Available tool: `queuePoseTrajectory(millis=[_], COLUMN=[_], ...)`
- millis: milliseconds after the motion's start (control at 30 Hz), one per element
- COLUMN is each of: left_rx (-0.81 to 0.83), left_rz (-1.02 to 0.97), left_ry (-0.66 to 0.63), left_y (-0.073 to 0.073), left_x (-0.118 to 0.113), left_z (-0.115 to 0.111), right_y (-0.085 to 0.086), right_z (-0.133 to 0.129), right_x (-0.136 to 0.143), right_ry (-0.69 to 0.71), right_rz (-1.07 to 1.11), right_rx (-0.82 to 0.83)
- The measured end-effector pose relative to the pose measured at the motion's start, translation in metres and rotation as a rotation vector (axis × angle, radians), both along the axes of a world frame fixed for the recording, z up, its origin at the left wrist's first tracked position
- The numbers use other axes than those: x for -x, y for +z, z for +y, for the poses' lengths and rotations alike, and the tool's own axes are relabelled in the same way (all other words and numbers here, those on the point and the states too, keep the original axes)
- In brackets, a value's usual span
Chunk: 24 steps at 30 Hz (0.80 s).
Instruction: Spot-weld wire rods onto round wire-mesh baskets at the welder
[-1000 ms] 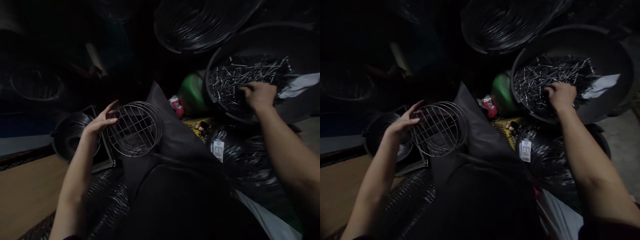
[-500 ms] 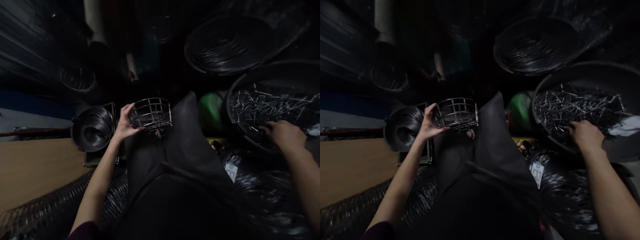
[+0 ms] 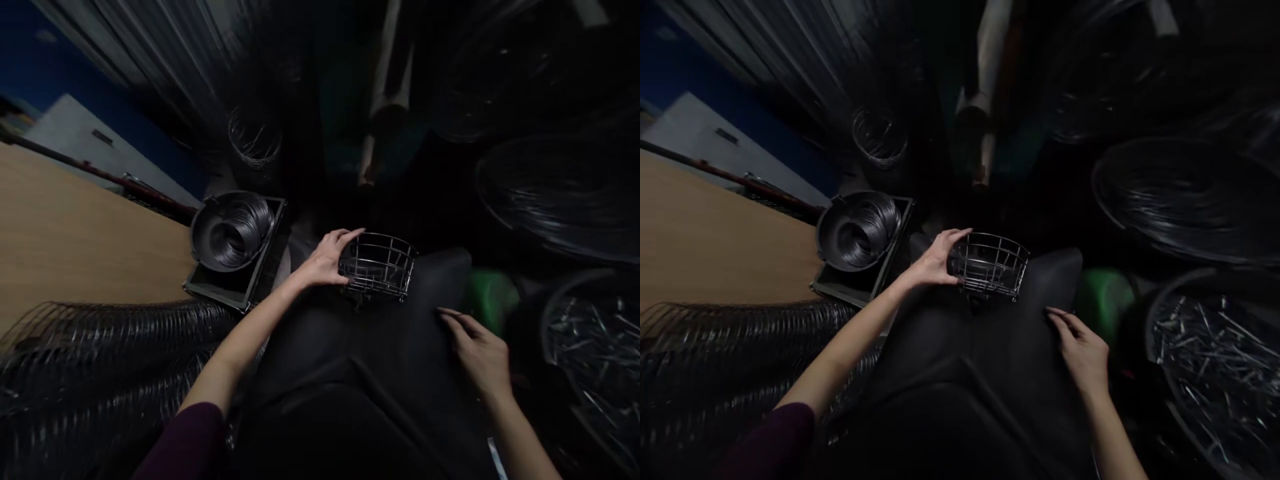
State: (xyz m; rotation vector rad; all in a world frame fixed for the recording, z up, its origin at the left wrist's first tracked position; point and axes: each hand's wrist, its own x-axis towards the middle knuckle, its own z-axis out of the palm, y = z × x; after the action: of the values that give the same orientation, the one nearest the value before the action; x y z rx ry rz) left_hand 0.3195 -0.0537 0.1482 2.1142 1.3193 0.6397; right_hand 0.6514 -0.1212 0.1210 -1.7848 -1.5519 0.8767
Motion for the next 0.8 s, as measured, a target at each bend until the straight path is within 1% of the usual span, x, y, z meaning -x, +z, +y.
queuePoseTrajectory(millis=[33, 67, 100, 167, 200, 233, 267, 300, 333, 400, 433, 500, 533, 600, 667, 800], left_rx=[0.007, 0.009, 0.004, -0.027, -0.044, -0.062, -0.077, -0.091, -0.102, -0.130, -0.149, -0.187, -0.199, -0.203, -0.195, -0.222], left_rz=[0.001, 0.006, 0.012, 0.023, 0.027, 0.029, 0.033, 0.037, 0.043, 0.048, 0.046, 0.037, 0.031, 0.015, -0.012, -0.060], left_ry=[0.005, 0.008, 0.011, 0.016, 0.015, 0.010, 0.004, 0.001, 0.002, 0.026, 0.046, 0.087, 0.103, 0.123, 0.130, 0.148], left_y=[0.000, 0.001, 0.003, 0.005, 0.007, 0.009, 0.011, 0.014, 0.017, 0.023, 0.026, 0.030, 0.031, 0.033, 0.034, 0.037], left_x=[0.002, 0.003, 0.005, 0.007, 0.007, 0.007, 0.007, 0.008, 0.008, 0.010, 0.012, 0.017, 0.019, 0.023, 0.025, 0.024], left_z=[0.000, -0.001, -0.001, 0.001, 0.002, 0.005, 0.007, 0.010, 0.012, 0.015, 0.016, 0.021, 0.023, 0.030, 0.036, 0.049], right_y=[0.006, 0.017, 0.031, 0.058, 0.069, 0.077, 0.081, 0.083, 0.083, 0.080, 0.078, 0.074, 0.073, 0.070, 0.070, 0.074], right_z=[0.007, 0.013, 0.021, 0.040, 0.052, 0.064, 0.075, 0.084, 0.091, 0.097, 0.097, 0.096, 0.096, 0.101, 0.110, 0.131], right_x=[0.009, 0.017, 0.026, 0.046, 0.058, 0.070, 0.082, 0.093, 0.102, 0.115, 0.119, 0.123, 0.123, 0.122, 0.120, 0.118], right_ry=[0.000, 0.029, 0.091, 0.333, 0.429, 0.493, 0.518, 0.530, 0.540, 0.589, 0.637, 0.726, 0.756, 0.780, 0.784, 0.798], right_rz=[0.024, 0.063, 0.103, 0.188, 0.203, 0.197, 0.177, 0.124, 0.045, -0.162, -0.268, -0.437, -0.496, -0.566, -0.571, -0.534], right_rx=[0.014, 0.046, 0.090, 0.210, 0.252, 0.284, 0.288, 0.249, 0.174, -0.057, -0.183, -0.399, -0.482, -0.613, -0.706, -0.815])
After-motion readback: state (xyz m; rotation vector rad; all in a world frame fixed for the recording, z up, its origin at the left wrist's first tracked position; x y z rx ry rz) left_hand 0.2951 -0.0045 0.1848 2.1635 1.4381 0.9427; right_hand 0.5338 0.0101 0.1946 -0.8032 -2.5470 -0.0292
